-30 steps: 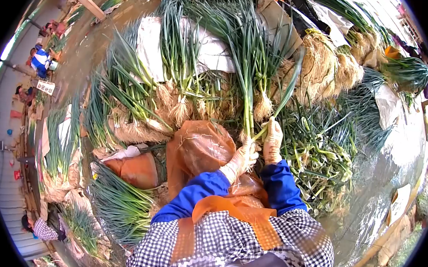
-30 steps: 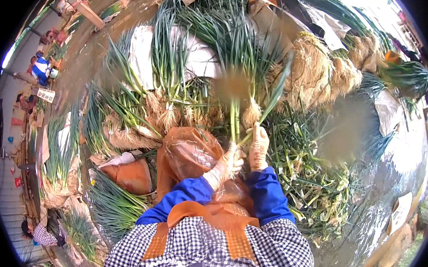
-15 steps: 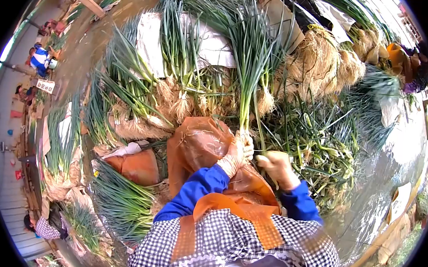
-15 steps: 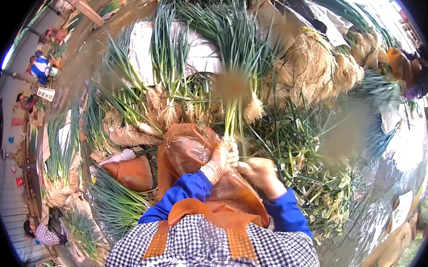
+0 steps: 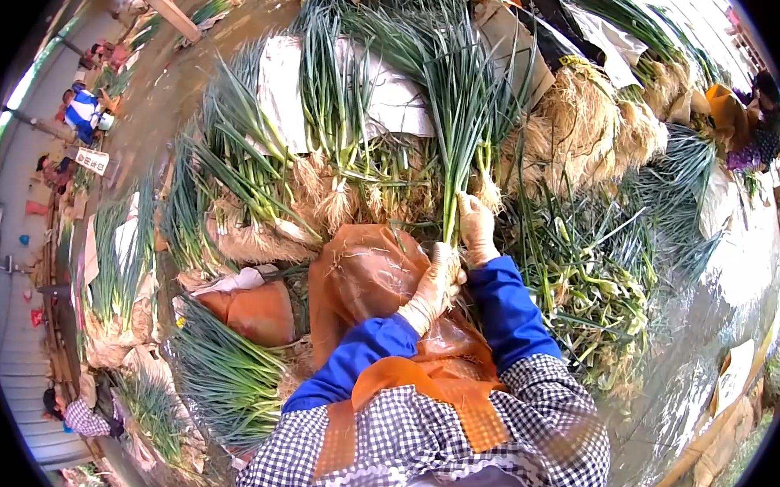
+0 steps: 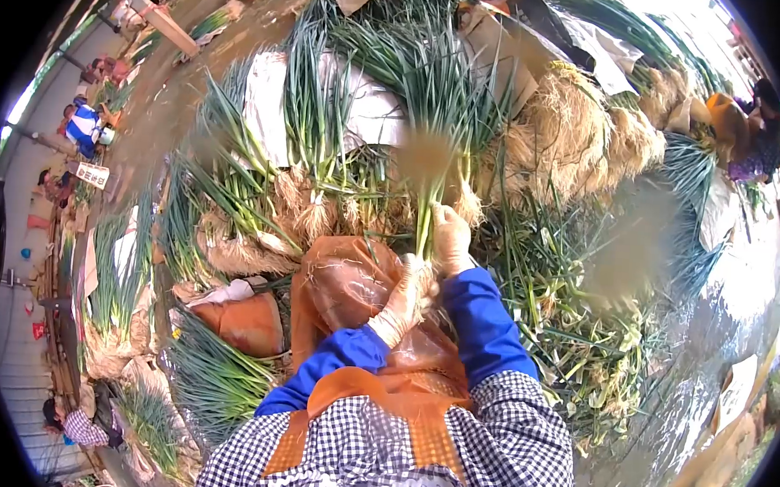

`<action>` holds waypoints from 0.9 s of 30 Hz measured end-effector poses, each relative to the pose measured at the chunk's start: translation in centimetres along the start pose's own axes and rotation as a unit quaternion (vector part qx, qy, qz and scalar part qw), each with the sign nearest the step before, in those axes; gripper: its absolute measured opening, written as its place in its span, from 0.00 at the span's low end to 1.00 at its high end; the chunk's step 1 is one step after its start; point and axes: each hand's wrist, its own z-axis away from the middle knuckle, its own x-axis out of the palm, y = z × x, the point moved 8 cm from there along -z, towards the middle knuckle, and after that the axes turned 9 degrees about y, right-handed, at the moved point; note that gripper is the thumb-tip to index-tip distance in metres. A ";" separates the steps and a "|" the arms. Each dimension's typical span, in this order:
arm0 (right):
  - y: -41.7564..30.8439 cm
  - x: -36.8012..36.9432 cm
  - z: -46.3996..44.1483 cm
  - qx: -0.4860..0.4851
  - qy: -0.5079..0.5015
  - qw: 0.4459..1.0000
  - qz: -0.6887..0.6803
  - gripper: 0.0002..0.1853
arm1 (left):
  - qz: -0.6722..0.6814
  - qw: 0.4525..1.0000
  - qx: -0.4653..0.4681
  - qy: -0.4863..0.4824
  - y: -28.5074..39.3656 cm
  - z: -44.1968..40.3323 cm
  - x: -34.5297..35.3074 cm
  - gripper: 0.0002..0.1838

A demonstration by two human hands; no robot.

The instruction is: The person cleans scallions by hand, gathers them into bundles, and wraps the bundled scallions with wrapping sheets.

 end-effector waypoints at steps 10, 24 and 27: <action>-5.0 -8.9 10.4 0.187 -0.250 0.936 -0.162 0.13 | 0.103 0.991 0.060 0.064 0.3 -2.8 -2.7 0.15; -2.5 -3.0 7.3 0.114 -0.381 0.918 -0.002 0.19 | 0.015 0.956 0.275 0.102 2.3 -1.9 -2.1 0.15; -5.9 -5.9 9.6 0.062 -0.449 0.883 0.119 0.18 | -0.047 0.946 0.306 0.091 2.5 -1.5 -1.8 0.15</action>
